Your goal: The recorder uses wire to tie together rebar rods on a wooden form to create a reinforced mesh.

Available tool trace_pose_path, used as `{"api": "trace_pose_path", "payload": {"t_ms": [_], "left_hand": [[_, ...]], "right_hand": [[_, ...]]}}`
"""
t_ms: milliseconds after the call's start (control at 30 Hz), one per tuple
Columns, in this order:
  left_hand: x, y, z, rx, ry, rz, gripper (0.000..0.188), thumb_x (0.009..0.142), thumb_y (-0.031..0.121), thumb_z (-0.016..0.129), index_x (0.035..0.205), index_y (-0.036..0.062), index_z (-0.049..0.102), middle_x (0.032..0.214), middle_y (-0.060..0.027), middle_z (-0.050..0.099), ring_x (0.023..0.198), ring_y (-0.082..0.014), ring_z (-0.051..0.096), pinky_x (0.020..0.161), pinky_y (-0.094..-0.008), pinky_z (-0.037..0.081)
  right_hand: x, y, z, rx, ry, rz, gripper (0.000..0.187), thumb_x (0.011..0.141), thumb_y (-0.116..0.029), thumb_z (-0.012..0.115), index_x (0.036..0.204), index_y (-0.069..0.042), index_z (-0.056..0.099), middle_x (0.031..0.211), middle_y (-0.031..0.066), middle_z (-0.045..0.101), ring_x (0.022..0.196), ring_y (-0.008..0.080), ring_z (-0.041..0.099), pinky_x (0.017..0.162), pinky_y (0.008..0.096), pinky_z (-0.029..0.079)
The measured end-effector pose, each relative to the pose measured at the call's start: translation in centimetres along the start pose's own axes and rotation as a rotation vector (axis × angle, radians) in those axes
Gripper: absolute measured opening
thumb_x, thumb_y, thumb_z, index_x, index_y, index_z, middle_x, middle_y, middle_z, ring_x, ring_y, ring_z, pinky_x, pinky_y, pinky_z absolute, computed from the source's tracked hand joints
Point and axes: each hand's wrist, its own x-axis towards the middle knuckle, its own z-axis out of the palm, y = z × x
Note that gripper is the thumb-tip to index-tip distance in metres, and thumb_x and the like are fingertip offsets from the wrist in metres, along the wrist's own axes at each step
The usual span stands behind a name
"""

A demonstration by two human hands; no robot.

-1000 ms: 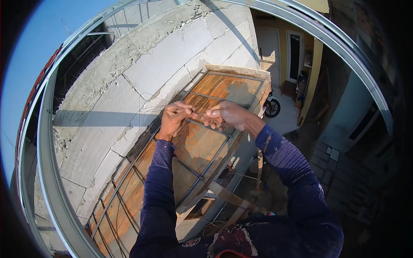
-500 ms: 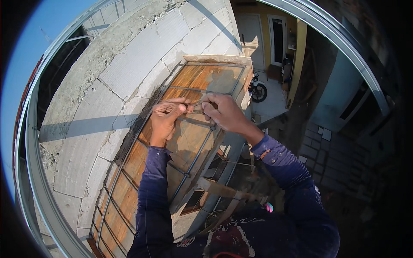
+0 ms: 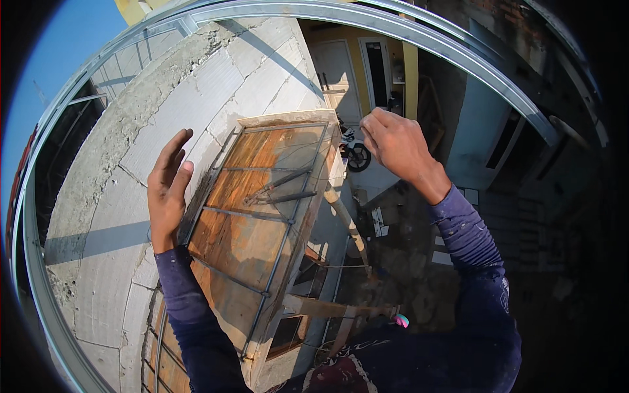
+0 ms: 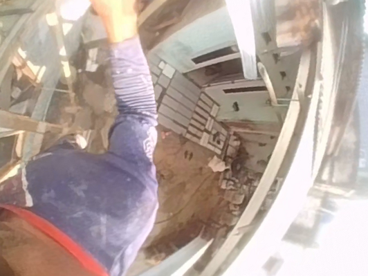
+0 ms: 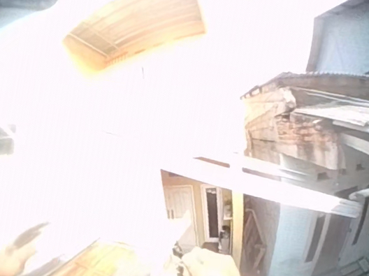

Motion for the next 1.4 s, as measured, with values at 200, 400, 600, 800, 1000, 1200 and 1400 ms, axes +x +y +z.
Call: {"api": "trace_pose_path", "payload": {"t_ms": [200, 400, 600, 800, 1000, 1200, 1400], "left_hand": [[1.9, 8.8, 16.9, 0.150, -0.449, 0.304, 0.026, 0.103, 0.014, 0.056, 0.118, -0.0057, 0.064, 0.100, -0.0278, 0.069, 0.095, -0.0493, 0.064, 0.085, -0.0525, 0.051], [-0.9, 8.4, 22.4, -0.052, -0.387, 0.111, 0.020, 0.105, 0.014, 0.054, 0.104, -0.0040, 0.063, 0.091, -0.0248, 0.066, 0.077, -0.0436, 0.063, 0.069, -0.0444, 0.050], [-0.9, 8.0, 23.6, -0.672, -0.369, 0.081, 0.027, 0.110, 0.023, 0.055, 0.095, 0.0017, 0.061, 0.071, -0.0002, 0.052, 0.059, -0.0103, 0.047, 0.055, -0.0310, 0.036], [-2.1, 7.3, 23.2, -0.946, -0.596, -0.334, 0.034, 0.111, 0.029, 0.051, 0.093, 0.0026, 0.061, 0.069, 0.0052, 0.047, 0.061, -0.0030, 0.039, 0.055, -0.0233, 0.031], [-3.0, 6.4, 22.8, -1.251, -0.763, -0.560, 0.034, 0.112, 0.035, 0.050, 0.095, 0.0067, 0.058, 0.066, 0.0090, 0.040, 0.054, -0.0007, 0.032, 0.049, -0.0225, 0.023], [-4.4, 7.1, 24.8, -0.871, -0.551, -0.106, 0.032, 0.113, 0.033, 0.049, 0.099, 0.0049, 0.055, 0.068, 0.0044, 0.039, 0.056, -0.0070, 0.036, 0.052, -0.0275, 0.032], [-4.7, 8.8, 25.2, -0.294, -0.501, 0.088, 0.015, 0.108, 0.014, 0.046, 0.101, 0.0026, 0.053, 0.077, -0.0176, 0.057, 0.078, -0.0435, 0.060, 0.067, -0.0471, 0.046]], "right_hand": [[0.6, -4.0, -4.3, -0.060, -0.042, -0.142, 0.017, 0.086, -0.015, 0.071, 0.090, -0.004, 0.059, 0.083, 0.0097, 0.056, 0.079, 0.0292, 0.066, 0.064, 0.0421, 0.053], [-3.0, -2.5, -6.7, 0.041, -0.185, -0.009, 0.024, 0.086, -0.018, 0.077, 0.097, -0.002, 0.063, 0.087, 0.0092, 0.062, 0.071, 0.0269, 0.066, 0.064, 0.0374, 0.053], [-6.3, -2.3, -3.2, 1.293, 0.073, 0.504, 0.034, 0.097, -0.023, 0.076, 0.122, 0.001, 0.075, 0.100, 0.0091, 0.071, 0.081, 0.0129, 0.066, 0.072, 0.0277, 0.055], [-7.0, -4.1, 0.1, 1.481, 0.270, 0.521, 0.038, 0.092, -0.024, 0.080, 0.117, 0.004, 0.075, 0.101, 0.0086, 0.067, 0.075, 0.0133, 0.061, 0.067, 0.0279, 0.051], [-6.5, -5.0, -0.2, 1.383, 0.259, 0.477, 0.025, 0.097, -0.020, 0.076, 0.105, 0.003, 0.076, 0.101, 0.0087, 0.064, 0.075, 0.0117, 0.061, 0.069, 0.0266, 0.052], [-6.7, -6.3, 1.1, 1.543, 0.506, 0.491, 0.024, 0.106, -0.025, 0.064, 0.103, -0.001, 0.064, 0.106, 0.0089, 0.064, 0.082, 0.0137, 0.062, 0.089, 0.0385, 0.056], [-7.4, -3.2, -4.4, 1.641, 0.669, 0.610, 0.017, 0.111, -0.021, 0.052, 0.115, -0.005, 0.053, 0.085, 0.0005, 0.048, 0.076, 0.0106, 0.051, 0.075, 0.0316, 0.053]]}}
